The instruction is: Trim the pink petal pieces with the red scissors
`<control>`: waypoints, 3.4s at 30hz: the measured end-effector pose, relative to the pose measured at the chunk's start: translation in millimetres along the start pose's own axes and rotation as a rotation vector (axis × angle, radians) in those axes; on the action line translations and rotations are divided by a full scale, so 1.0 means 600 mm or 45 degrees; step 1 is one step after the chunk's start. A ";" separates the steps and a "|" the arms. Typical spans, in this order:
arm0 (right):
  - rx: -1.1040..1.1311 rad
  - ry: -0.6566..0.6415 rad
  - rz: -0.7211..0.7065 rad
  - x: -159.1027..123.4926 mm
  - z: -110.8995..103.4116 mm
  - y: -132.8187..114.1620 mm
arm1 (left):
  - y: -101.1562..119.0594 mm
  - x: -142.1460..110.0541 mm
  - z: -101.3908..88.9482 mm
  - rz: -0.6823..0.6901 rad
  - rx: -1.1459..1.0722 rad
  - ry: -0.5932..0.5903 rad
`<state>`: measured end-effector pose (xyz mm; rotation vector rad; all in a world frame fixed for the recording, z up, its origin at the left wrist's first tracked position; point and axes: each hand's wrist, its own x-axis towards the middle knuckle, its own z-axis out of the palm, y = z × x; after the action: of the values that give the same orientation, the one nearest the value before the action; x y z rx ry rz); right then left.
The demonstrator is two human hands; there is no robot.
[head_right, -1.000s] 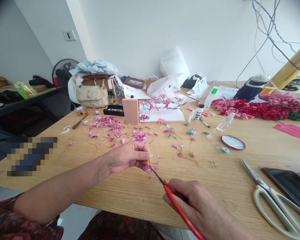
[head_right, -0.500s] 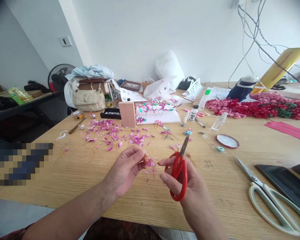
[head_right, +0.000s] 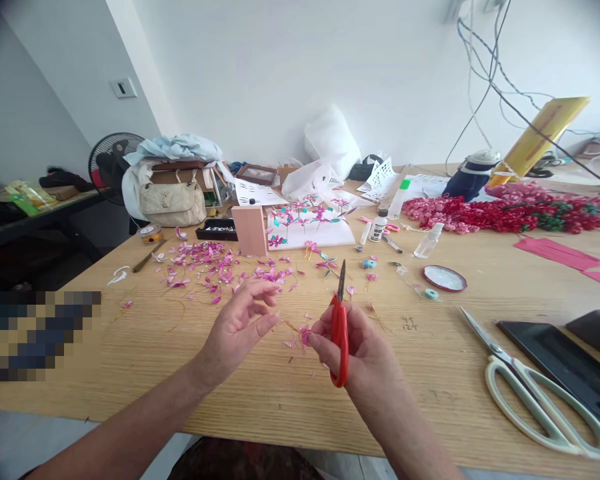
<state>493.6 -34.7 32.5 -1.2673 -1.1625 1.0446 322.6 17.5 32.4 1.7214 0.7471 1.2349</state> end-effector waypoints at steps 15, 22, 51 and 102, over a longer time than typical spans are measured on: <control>0.000 -0.045 0.068 0.003 -0.001 -0.013 | 0.003 0.023 -0.017 0.722 0.751 -0.360; -0.607 -0.171 -0.235 -0.010 -0.002 -0.006 | -0.004 -0.001 0.005 -0.689 -0.893 0.157; -1.041 -0.107 -0.573 -0.012 0.014 0.032 | 0.012 -0.020 0.048 -0.683 -1.268 0.232; -0.404 -0.192 -0.161 0.043 -0.009 -0.029 | 0.015 0.044 -0.019 -0.797 -0.638 -0.364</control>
<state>501.8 -10.9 51.6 -1.3550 -1.5501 0.8975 320.4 38.9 53.2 1.0948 0.6596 0.6483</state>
